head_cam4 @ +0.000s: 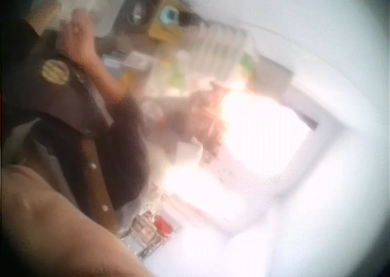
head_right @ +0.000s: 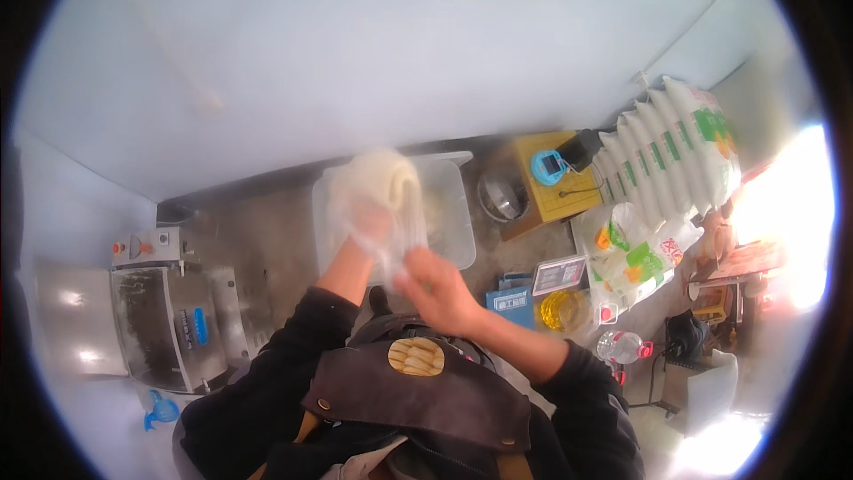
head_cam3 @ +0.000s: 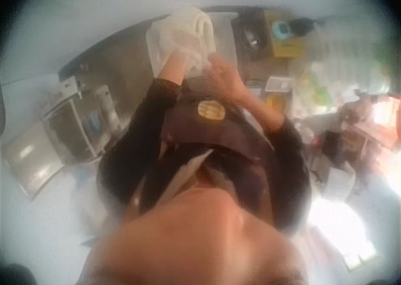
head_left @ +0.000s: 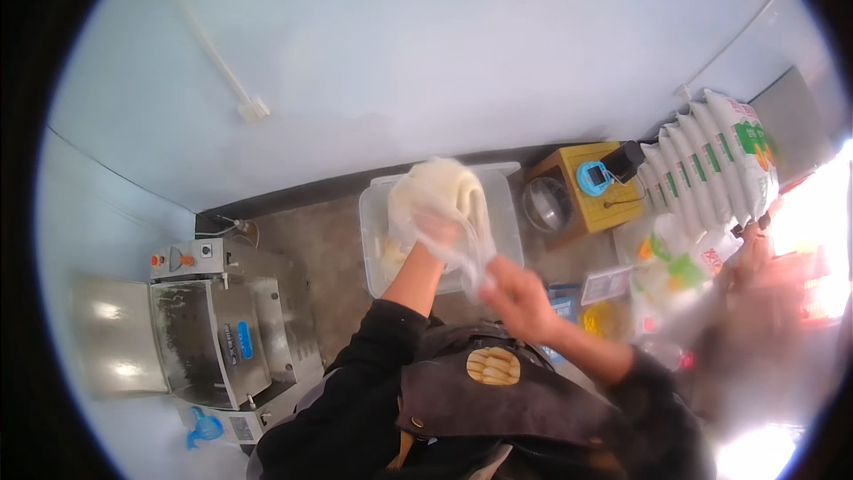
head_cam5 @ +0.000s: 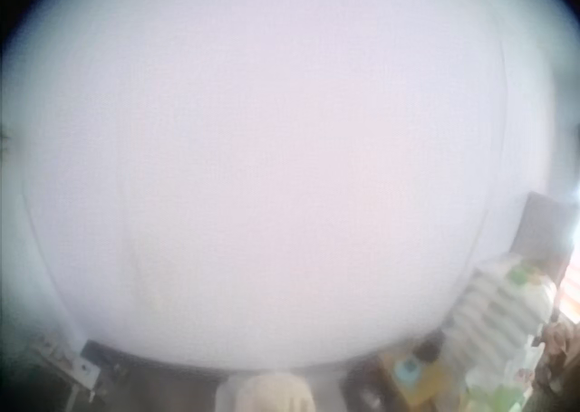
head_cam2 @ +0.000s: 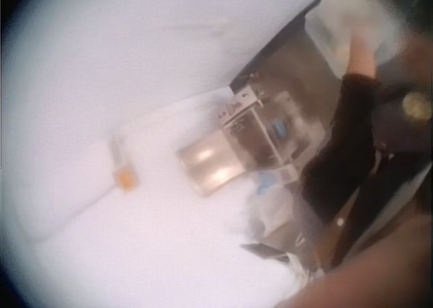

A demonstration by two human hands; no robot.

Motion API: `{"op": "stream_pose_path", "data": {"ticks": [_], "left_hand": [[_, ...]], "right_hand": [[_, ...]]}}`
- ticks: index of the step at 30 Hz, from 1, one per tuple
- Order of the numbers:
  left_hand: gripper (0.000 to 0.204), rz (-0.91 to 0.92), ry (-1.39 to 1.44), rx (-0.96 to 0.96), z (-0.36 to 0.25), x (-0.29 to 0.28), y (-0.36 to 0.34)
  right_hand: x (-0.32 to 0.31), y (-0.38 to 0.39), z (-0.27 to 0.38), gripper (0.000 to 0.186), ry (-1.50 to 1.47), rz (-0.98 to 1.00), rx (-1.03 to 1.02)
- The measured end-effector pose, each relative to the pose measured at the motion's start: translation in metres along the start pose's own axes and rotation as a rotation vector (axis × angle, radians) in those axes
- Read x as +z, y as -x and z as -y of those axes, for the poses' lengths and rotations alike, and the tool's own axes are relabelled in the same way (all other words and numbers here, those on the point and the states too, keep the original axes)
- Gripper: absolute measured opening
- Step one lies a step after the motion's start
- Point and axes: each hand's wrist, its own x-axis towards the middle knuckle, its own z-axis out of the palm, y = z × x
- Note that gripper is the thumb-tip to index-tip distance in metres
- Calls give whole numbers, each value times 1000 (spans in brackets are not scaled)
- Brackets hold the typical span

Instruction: The person handles baking trays, puts on and removes gloves, then weighs and portions dough on a digital scale. They repeatedly feed dough through a dough sheeter, folding and flattening it into a large sheet on a stainless steel worktable.

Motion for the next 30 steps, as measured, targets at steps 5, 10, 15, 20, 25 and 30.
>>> {"op": "stream_pose_path", "data": {"ticks": [5, 10, 15, 20, 25, 30], "left_hand": [[34, -580, 102, -136, 13, -112, -73], [43, -646, -302, 28, 22, -195, -86], [71, -495, -583, 113, 29, -242, -42], [53, -628, -914, 45, 81, -333, 102], [32, -1219, -879, -498, 139, -369, 271], [29, -1430, -521, -616, 178, -357, 336]], "right_hand": [[-3, -109, -84, 28, -291, -169, 390], [6, -124, -236, 24, -125, 17, 468], [36, -98, -431, 32, 105, 332, 605], [48, -159, -621, 49, -701, 165, 1150], [70, -274, -751, 68, -1227, -546, 1496], [74, -258, -816, 58, -916, -415, 1420]]}}
